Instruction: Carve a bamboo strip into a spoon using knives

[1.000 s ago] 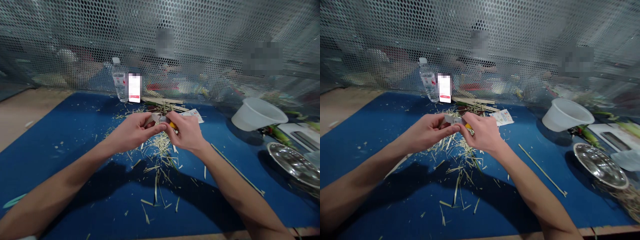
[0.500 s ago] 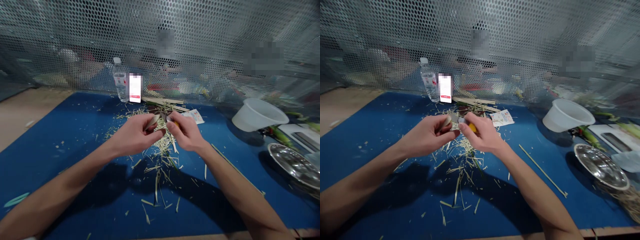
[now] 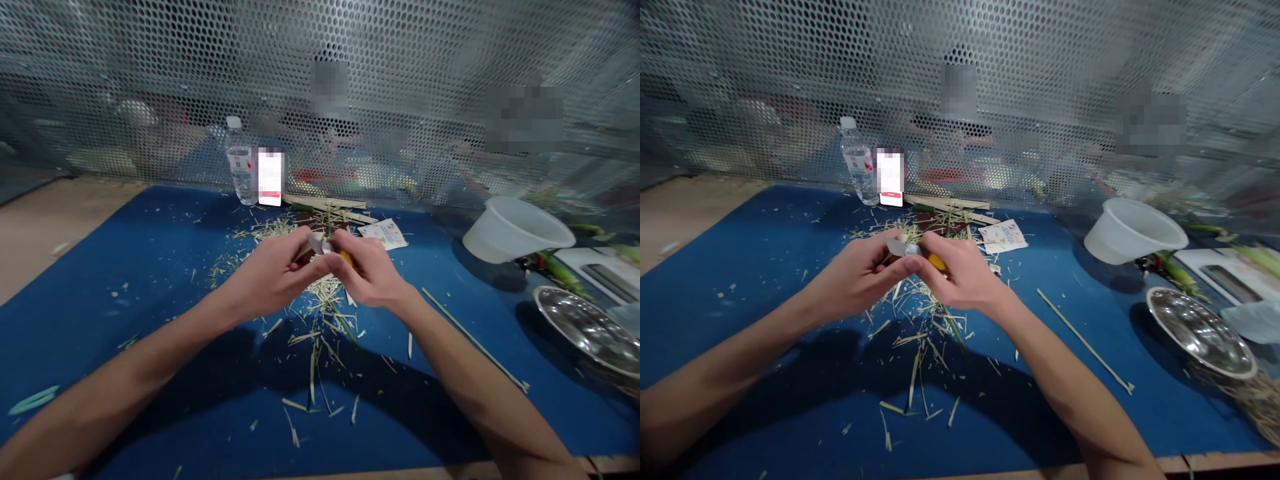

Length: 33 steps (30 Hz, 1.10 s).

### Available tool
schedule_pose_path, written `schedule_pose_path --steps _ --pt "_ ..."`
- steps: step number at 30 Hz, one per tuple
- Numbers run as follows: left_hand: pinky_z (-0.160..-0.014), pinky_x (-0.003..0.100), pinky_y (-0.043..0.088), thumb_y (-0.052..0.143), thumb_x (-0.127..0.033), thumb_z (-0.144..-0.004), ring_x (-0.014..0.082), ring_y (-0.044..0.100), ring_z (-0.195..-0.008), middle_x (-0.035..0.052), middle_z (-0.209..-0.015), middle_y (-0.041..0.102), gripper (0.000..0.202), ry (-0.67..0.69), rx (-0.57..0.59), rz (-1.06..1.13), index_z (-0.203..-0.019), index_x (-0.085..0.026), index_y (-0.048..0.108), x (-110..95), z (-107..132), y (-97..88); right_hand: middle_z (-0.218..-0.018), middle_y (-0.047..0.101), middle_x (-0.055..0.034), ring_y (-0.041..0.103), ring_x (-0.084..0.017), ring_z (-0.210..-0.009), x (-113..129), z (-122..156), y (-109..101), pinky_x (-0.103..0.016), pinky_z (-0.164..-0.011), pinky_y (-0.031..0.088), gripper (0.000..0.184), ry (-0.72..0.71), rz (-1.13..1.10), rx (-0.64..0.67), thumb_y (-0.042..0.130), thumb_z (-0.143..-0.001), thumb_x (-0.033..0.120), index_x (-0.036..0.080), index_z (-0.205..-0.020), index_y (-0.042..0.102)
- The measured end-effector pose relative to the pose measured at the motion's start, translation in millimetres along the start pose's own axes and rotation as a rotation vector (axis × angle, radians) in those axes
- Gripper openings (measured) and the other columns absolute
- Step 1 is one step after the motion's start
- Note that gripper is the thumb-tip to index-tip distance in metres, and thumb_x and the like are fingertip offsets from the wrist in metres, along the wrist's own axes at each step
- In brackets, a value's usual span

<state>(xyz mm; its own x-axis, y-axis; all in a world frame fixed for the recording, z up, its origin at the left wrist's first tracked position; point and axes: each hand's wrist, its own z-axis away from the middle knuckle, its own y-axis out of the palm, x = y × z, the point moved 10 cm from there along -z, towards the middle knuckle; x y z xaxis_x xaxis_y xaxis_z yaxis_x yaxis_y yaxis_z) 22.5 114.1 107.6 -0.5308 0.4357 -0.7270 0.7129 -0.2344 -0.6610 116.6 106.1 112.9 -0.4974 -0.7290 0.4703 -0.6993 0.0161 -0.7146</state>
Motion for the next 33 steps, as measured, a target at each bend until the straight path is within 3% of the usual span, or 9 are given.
schedule_pose_path --steps 7,13,20,23,26,29,33 --pt "-0.048 0.023 0.023 0.056 -0.054 -0.087 0.0071 0.030 -0.051 -0.0062 -0.058 0.036 0.041 -0.045 -0.045 0.115 -0.070 -0.018 0.047 5.3 -2.4 -4.1 -0.061 0.046 0.0058 0.039 -0.008 -0.049 -3.2 -0.4 -3.7 -0.026 -0.051 0.027 0.022 0.088 0.052 -0.068 0.051 -0.091 0.040 0.023 -0.079 0.042" --pt "-0.046 0.022 0.023 0.057 -0.049 -0.087 0.0064 0.029 -0.050 -0.0065 -0.057 0.035 0.040 -0.061 -0.076 0.094 -0.066 -0.019 0.042 7.6 -2.4 -9.2 -0.059 0.045 0.0056 0.039 -0.008 -0.050 2.4 1.9 -7.3 -0.025 -0.050 0.024 0.025 0.107 0.126 -0.192 0.052 -0.092 0.039 0.023 -0.076 0.041" --pt "-0.046 0.023 0.022 0.051 -0.044 -0.091 0.0065 0.025 -0.051 -0.0065 -0.055 0.027 0.043 -0.032 -0.196 -0.004 -0.061 -0.019 0.032 0.8 1.6 -19.0 -0.056 0.040 0.0059 0.035 -0.008 -0.048 -19.1 3.2 -14.2 -0.027 -0.050 0.023 0.031 0.266 0.101 -0.280 0.051 -0.093 0.043 0.023 -0.073 0.040" --pt "-0.046 0.022 0.024 0.053 -0.044 -0.090 0.0063 0.029 -0.051 -0.0063 -0.056 0.031 0.041 0.002 -0.142 -0.012 -0.063 -0.019 0.035 -2.8 1.2 -12.7 -0.058 0.039 0.0055 0.036 -0.009 -0.052 -22.8 2.5 -14.8 -0.028 -0.052 0.026 0.035 0.247 -0.075 -0.271 0.045 -0.096 0.047 0.023 -0.071 0.038" --pt "-0.047 0.021 0.030 0.054 -0.038 -0.091 0.0062 0.036 -0.052 -0.0055 -0.063 0.043 0.024 0.028 -0.108 0.030 -0.079 -0.019 0.046 -4.0 2.0 -9.7 -0.060 0.039 0.0053 0.038 -0.009 -0.055 -21.2 1.8 -10.0 -0.028 -0.053 0.030 0.035 0.189 -0.243 -0.209 0.042 -0.097 0.047 0.023 -0.071 0.038" --pt "-0.049 0.022 0.034 0.046 -0.032 -0.096 0.0075 0.044 -0.057 -0.0021 -0.075 0.054 0.016 0.061 -0.071 0.073 -0.102 -0.019 0.050 -5.3 2.2 -8.1 -0.060 0.041 0.0056 0.038 -0.008 -0.054 -14.6 1.1 -5.4 -0.027 -0.052 0.029 0.032 0.102 -0.259 -0.152 0.044 -0.097 0.044 0.023 -0.073 0.040" --pt "-0.055 0.023 0.038 0.038 -0.030 -0.099 0.0086 0.045 -0.061 -0.0003 -0.076 0.056 0.020 0.138 -0.075 0.031 -0.097 -0.018 0.053 -12.4 2.1 -11.7 -0.061 0.043 0.0060 0.037 -0.007 -0.052 -9.8 0.7 -4.1 -0.026 -0.051 0.026 0.028 0.040 -0.201 -0.148 0.046 -0.097 0.039 0.023 -0.075 0.041"
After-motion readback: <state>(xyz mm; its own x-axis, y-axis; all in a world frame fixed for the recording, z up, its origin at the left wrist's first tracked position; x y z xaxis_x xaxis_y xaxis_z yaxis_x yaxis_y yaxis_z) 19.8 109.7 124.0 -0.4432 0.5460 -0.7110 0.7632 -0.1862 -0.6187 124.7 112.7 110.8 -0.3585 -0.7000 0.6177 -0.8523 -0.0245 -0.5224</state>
